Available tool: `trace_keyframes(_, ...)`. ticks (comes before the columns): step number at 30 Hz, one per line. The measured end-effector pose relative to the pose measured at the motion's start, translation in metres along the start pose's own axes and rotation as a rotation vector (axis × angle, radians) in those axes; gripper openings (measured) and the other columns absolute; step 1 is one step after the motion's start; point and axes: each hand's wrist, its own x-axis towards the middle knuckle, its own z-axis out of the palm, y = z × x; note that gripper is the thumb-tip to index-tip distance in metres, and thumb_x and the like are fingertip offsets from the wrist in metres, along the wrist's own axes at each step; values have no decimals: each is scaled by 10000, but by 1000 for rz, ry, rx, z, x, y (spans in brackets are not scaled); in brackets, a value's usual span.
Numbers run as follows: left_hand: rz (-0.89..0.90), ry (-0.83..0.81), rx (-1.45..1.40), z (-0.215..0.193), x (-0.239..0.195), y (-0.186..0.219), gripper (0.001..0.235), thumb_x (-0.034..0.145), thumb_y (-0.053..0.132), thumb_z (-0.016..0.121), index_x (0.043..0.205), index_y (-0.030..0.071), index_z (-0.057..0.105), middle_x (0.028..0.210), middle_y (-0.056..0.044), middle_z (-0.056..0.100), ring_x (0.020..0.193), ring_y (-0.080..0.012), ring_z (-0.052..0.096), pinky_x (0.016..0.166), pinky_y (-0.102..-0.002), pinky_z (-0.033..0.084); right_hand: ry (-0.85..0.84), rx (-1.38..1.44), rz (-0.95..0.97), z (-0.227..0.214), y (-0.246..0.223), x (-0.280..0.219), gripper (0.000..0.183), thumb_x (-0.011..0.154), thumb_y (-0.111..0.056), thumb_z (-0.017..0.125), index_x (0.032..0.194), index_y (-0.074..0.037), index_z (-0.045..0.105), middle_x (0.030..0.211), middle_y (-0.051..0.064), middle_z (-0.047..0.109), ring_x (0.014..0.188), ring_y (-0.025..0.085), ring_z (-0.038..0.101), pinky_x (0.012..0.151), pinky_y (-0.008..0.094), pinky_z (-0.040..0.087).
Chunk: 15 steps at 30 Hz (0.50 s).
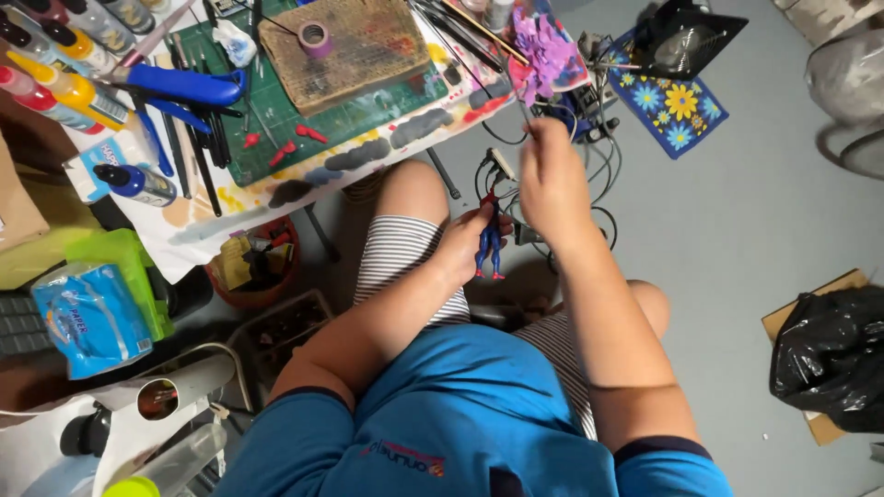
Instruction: Preparing a Spider-Man action figure for painting by cleaning details with a tool and applying masking material to specific areas.
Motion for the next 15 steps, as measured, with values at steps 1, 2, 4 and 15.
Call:
trace_keyframes(1,2,-4,-4,1,-2,3,282,1051,307,637,1104,34,590,1015,-157,748,939,-271,763,845,-432,604,0,-4,-4,15,7,14,165,1056,-2,497,1209,37,545,1015,368,689,926,591,659,741,653,537)
trace_keyframes(2,3,12,36,1,-5,6,287,1051,297,635,1131,25,590,1015,-158,749,928,-268,767,830,-420,610,47,-112,-102,30,14,29,156,1011,17,535,1155,34,594,980,315,677,918,536,673,747,592,555)
trace_keyframes(4,3,30,69,6,-13,14,295,1052,288,633,1159,16,590,1015,-158,751,918,-266,771,815,-407,616,87,-221,-203,54,20,55,152,966,37,573,1101,31,644,944,262,666,910,482,688,753,532,572)
trace_keyframes(15,84,129,290,25,-38,39,174,982,149,616,1008,-21,590,795,-149,687,698,-212,661,570,-328,512,188,-381,-338,103,20,122,234,938,-43,690,1153,-94,613,1096,178,633,814,453,613,519,499,428)
